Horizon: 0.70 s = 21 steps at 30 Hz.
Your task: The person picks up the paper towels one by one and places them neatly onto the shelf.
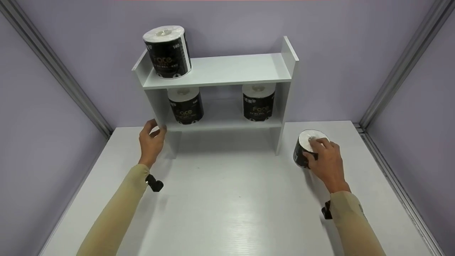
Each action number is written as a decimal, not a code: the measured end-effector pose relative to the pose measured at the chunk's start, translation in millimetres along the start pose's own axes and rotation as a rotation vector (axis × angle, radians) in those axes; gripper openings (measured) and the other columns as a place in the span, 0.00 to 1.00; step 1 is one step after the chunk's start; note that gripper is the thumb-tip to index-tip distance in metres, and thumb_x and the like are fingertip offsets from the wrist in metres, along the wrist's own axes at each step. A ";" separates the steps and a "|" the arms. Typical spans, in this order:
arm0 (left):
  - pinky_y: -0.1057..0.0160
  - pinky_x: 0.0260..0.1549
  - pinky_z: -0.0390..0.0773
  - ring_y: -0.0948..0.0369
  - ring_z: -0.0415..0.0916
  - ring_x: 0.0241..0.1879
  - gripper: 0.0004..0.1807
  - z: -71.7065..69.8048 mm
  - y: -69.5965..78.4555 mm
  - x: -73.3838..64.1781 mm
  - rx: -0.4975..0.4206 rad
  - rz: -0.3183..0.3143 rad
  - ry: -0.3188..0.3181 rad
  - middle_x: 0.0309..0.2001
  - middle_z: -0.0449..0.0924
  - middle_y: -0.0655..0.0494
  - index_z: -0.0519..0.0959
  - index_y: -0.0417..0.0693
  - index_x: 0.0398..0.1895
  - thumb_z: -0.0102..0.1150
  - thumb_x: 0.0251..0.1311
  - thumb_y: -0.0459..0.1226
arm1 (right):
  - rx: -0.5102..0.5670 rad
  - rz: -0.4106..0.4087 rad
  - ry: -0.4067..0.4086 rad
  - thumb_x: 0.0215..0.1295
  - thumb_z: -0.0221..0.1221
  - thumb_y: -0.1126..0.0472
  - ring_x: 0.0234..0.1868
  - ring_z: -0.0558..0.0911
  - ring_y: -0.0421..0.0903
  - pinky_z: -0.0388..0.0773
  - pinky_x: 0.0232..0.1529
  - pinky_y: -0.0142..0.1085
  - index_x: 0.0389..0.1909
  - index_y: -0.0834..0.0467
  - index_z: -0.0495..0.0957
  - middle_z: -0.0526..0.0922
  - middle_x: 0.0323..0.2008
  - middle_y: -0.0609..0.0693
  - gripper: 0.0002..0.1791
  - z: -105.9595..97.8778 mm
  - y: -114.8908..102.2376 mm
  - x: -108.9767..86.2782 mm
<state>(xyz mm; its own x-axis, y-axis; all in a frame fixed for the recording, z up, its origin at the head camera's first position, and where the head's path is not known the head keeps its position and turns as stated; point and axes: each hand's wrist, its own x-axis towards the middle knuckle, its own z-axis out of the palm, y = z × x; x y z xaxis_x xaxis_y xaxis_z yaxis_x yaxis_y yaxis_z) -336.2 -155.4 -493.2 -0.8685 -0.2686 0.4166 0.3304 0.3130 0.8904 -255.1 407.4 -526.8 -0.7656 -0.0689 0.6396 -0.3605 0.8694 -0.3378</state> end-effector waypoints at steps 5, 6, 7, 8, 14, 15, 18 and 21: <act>0.46 0.55 0.87 0.41 0.86 0.57 0.17 0.1 0.3 0.2 0.006 -0.003 -0.001 0.63 0.82 0.44 0.82 0.45 0.62 0.63 0.73 0.37 | -0.001 -0.017 0.013 0.54 0.78 0.70 0.49 0.80 0.73 0.73 0.56 0.69 0.52 0.68 0.85 0.83 0.49 0.68 0.23 -0.5 -0.2 1.1; 0.46 0.55 0.87 0.41 0.86 0.57 0.17 0.1 0.0 0.3 0.007 0.000 -0.001 0.63 0.82 0.43 0.82 0.44 0.62 0.63 0.73 0.37 | -0.001 -0.019 0.014 0.54 0.78 0.70 0.50 0.80 0.73 0.73 0.56 0.69 0.52 0.68 0.85 0.83 0.49 0.68 0.23 -0.9 -0.4 1.4; 0.46 0.55 0.87 0.41 0.86 0.57 0.17 0.1 -0.1 0.4 0.006 0.002 -0.001 0.63 0.82 0.43 0.82 0.44 0.62 0.63 0.73 0.37 | -0.002 -0.022 0.016 0.54 0.78 0.71 0.50 0.80 0.73 0.73 0.56 0.69 0.52 0.68 0.85 0.83 0.49 0.68 0.23 -1.6 -0.9 1.6; 0.46 0.55 0.87 0.41 0.86 0.57 0.17 0.0 -0.4 0.6 0.006 0.003 -0.001 0.63 0.82 0.43 0.81 0.44 0.62 0.63 0.73 0.37 | -0.002 -0.022 0.017 0.54 0.78 0.71 0.50 0.79 0.73 0.73 0.56 0.69 0.52 0.68 0.85 0.83 0.49 0.68 0.23 -2.6 -1.7 1.9; 0.44 0.56 0.87 0.40 0.86 0.58 0.20 -0.2 -2.0 1.7 0.005 -0.001 -0.006 0.64 0.82 0.42 0.80 0.43 0.64 0.63 0.72 0.38 | 0.020 -0.032 0.030 0.54 0.78 0.71 0.52 0.79 0.73 0.71 0.59 0.68 0.55 0.67 0.85 0.83 0.50 0.67 0.25 -8.8 -8.7 4.6; 0.44 0.56 0.87 0.40 0.86 0.58 0.20 -0.1 -2.2 1.7 0.008 -0.003 -0.006 0.64 0.82 0.42 0.80 0.43 0.64 0.63 0.72 0.38 | 0.021 -0.034 0.033 0.54 0.78 0.71 0.52 0.79 0.74 0.71 0.60 0.68 0.55 0.67 0.85 0.83 0.50 0.67 0.25 -9.6 -10.0 5.2; 0.45 0.56 0.87 0.41 0.85 0.58 0.20 0.0 -2.7 1.3 0.012 -0.002 -0.006 0.64 0.81 0.42 0.80 0.42 0.64 0.64 0.72 0.38 | 0.018 -0.036 0.040 0.54 0.78 0.71 0.53 0.79 0.74 0.71 0.60 0.69 0.54 0.67 0.85 0.83 0.50 0.67 0.25 -11.9 -13.6 6.8; 0.46 0.56 0.87 0.41 0.85 0.58 0.20 0.0 -2.4 -0.2 0.009 -0.005 -0.005 0.64 0.81 0.42 0.80 0.42 0.65 0.63 0.73 0.38 | 0.019 -0.035 0.046 0.54 0.78 0.71 0.54 0.78 0.75 0.71 0.60 0.69 0.54 0.67 0.85 0.83 0.50 0.67 0.25 -14.6 -17.2 7.6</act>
<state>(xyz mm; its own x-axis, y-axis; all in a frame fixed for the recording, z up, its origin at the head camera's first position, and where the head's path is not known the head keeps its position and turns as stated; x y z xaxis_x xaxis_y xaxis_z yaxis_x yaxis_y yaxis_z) -336.8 -156.2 -495.4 -0.8721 -0.2652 0.4113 0.3228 0.3200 0.8907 -246.9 399.1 -506.1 -0.7269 -0.0761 0.6825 -0.3971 0.8574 -0.3273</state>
